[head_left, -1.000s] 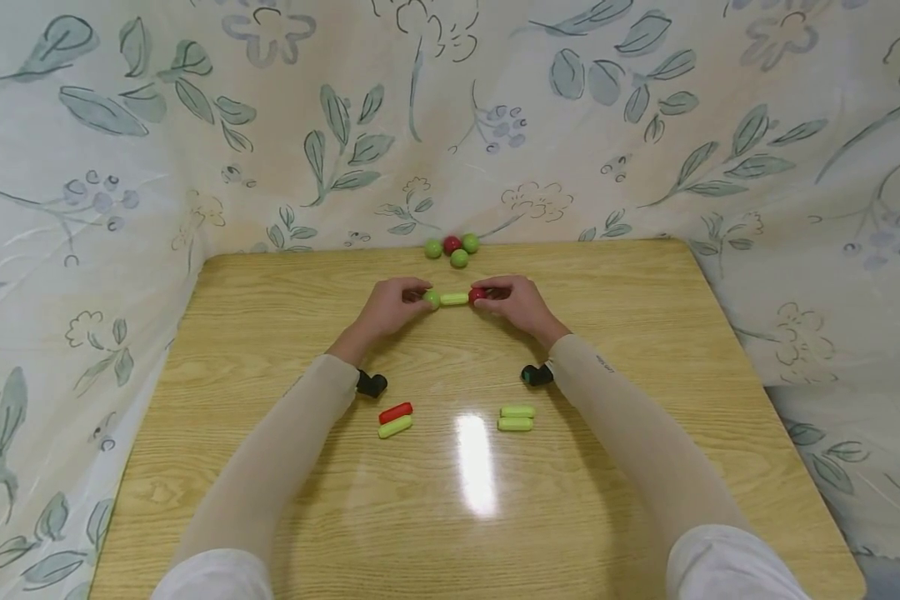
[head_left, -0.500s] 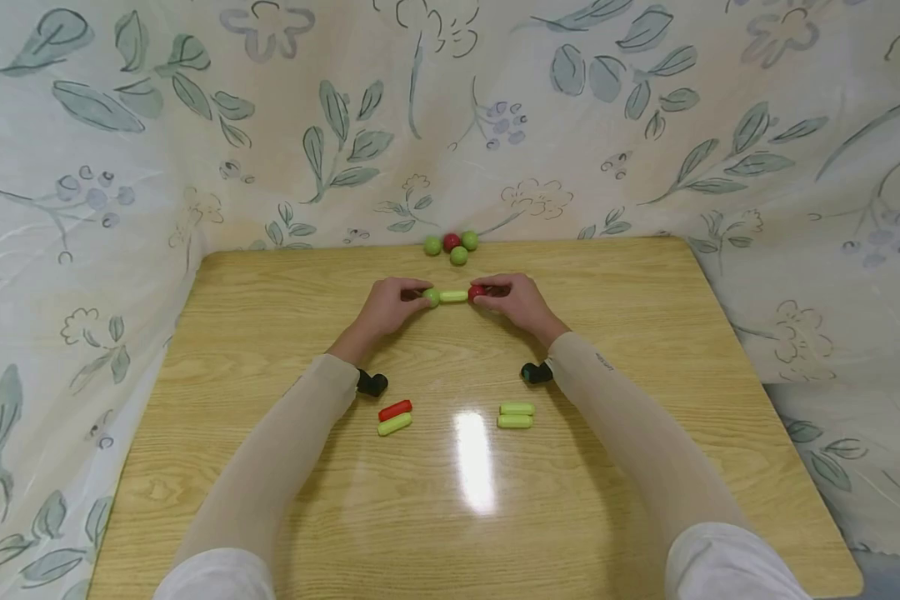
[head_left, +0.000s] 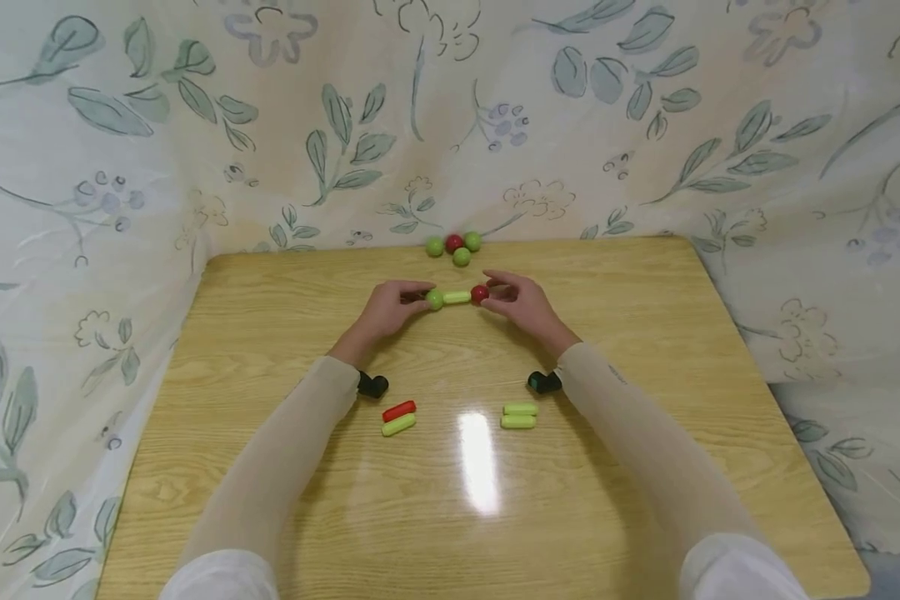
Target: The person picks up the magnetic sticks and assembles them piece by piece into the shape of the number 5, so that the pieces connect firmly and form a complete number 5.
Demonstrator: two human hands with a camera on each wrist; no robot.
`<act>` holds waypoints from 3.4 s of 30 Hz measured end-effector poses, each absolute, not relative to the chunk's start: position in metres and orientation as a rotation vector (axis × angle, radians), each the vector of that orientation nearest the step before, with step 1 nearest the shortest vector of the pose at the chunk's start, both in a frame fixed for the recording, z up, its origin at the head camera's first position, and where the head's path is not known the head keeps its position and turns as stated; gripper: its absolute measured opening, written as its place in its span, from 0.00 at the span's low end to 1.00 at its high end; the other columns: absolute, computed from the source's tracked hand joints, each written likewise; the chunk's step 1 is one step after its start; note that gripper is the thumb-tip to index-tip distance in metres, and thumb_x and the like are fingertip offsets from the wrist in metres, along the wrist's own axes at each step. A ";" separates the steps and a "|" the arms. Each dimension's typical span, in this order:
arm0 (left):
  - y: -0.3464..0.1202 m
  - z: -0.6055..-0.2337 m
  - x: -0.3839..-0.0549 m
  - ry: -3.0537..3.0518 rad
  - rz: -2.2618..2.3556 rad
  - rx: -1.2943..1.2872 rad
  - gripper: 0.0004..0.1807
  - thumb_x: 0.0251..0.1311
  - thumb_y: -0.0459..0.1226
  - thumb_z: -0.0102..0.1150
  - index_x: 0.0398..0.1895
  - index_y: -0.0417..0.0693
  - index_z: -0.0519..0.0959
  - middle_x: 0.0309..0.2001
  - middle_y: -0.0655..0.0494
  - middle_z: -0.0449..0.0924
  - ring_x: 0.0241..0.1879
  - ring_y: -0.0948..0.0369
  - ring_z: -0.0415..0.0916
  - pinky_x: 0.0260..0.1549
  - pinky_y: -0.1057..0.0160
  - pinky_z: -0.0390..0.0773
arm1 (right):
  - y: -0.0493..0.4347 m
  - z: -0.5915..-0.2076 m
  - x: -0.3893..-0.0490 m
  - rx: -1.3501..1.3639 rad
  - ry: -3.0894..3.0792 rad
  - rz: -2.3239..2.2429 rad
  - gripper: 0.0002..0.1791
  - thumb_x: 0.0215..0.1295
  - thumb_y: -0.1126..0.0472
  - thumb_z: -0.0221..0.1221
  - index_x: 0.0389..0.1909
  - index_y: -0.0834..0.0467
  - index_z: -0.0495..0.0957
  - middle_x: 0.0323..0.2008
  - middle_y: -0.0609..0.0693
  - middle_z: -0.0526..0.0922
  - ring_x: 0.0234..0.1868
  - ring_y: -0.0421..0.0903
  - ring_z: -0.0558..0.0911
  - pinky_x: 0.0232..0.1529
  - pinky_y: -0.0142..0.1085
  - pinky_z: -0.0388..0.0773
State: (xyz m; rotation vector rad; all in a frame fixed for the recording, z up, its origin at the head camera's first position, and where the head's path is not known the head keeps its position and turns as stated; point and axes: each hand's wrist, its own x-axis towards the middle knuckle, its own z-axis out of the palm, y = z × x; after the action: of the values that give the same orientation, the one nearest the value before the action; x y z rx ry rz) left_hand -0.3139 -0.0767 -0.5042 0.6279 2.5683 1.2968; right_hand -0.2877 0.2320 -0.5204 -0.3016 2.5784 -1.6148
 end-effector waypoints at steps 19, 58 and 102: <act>-0.078 -0.509 -0.316 2.560 1.313 0.663 0.21 0.75 0.38 0.70 0.68 0.49 0.85 0.60 0.50 0.87 0.57 0.54 0.83 0.61 0.53 0.79 | 0.271 -0.475 -0.200 -0.663 2.336 -1.244 0.22 0.73 0.69 0.69 0.66 0.59 0.85 0.51 0.56 0.87 0.46 0.51 0.81 0.48 0.38 0.82; -0.077 -0.509 -0.319 2.557 1.282 0.681 0.19 0.76 0.38 0.69 0.66 0.49 0.86 0.63 0.51 0.86 0.57 0.55 0.81 0.62 0.53 0.78 | 0.263 -0.481 -0.150 -0.961 2.349 -0.908 0.27 0.68 0.73 0.69 0.66 0.53 0.85 0.37 0.42 0.81 0.35 0.40 0.78 0.37 0.35 0.80; -0.076 -0.507 -0.318 2.558 1.269 0.683 0.18 0.75 0.36 0.68 0.66 0.47 0.86 0.62 0.49 0.86 0.57 0.54 0.82 0.62 0.53 0.78 | 0.224 -0.474 -0.211 -0.698 2.609 -1.325 0.26 0.68 0.64 0.75 0.66 0.61 0.82 0.38 0.46 0.86 0.38 0.45 0.85 0.41 0.35 0.84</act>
State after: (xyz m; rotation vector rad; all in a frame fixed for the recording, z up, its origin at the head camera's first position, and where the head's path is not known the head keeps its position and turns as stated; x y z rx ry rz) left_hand -0.3183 -0.0761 -0.5073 0.6825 2.5576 1.2689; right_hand -0.2106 0.2244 -0.4739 -0.6984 2.6094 -1.3248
